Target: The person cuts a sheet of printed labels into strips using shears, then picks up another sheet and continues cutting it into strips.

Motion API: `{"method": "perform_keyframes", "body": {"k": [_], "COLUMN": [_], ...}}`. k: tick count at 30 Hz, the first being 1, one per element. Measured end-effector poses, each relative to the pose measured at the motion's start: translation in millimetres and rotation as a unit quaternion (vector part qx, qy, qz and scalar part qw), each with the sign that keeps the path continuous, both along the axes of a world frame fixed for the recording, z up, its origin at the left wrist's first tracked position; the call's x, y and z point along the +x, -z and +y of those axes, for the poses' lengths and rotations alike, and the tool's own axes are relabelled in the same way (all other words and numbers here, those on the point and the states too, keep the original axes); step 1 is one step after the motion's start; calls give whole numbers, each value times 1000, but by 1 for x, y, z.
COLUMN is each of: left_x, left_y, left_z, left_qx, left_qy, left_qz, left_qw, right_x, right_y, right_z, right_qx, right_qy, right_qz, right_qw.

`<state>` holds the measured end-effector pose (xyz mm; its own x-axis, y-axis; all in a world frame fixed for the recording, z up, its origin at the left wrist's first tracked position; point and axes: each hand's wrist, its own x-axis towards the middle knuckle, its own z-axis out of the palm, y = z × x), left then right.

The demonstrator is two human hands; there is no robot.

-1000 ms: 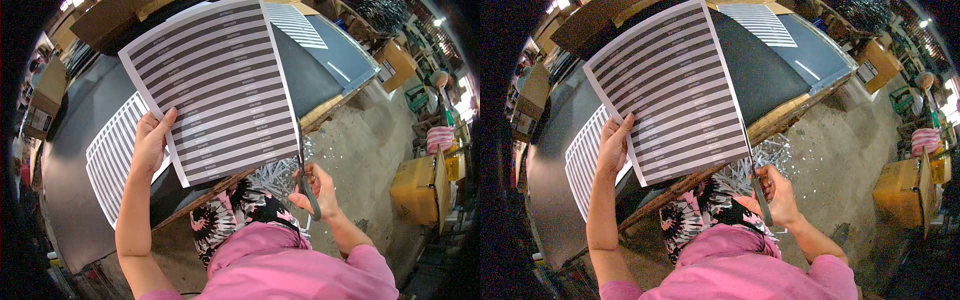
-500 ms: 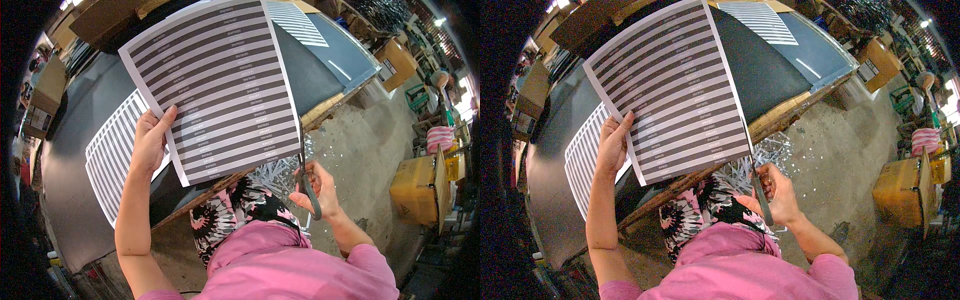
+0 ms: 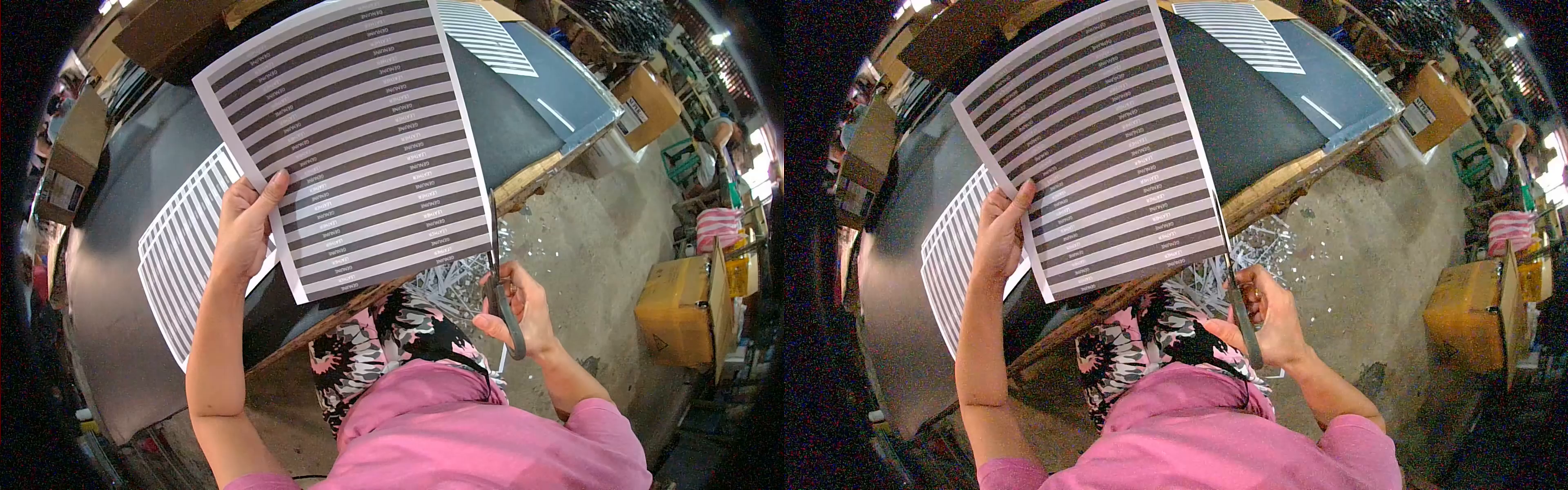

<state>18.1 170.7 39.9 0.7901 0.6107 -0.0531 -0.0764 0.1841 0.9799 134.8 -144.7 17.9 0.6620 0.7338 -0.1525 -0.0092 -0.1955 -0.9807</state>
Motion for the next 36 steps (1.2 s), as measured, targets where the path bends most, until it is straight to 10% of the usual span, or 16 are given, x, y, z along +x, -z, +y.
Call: {"method": "perform_keyframes", "body": {"k": [36], "left_x": [2], "left_y": [4], "left_z": [1], "left_qx": [-11], "left_qy": [-8], "left_qz": [0], "left_qw": [1000], "right_x": [-4], "right_y": [9], "right_z": [-2], "right_qx": [13], "right_qy": [35], "right_qz": [-44], "right_qw": [998]}}
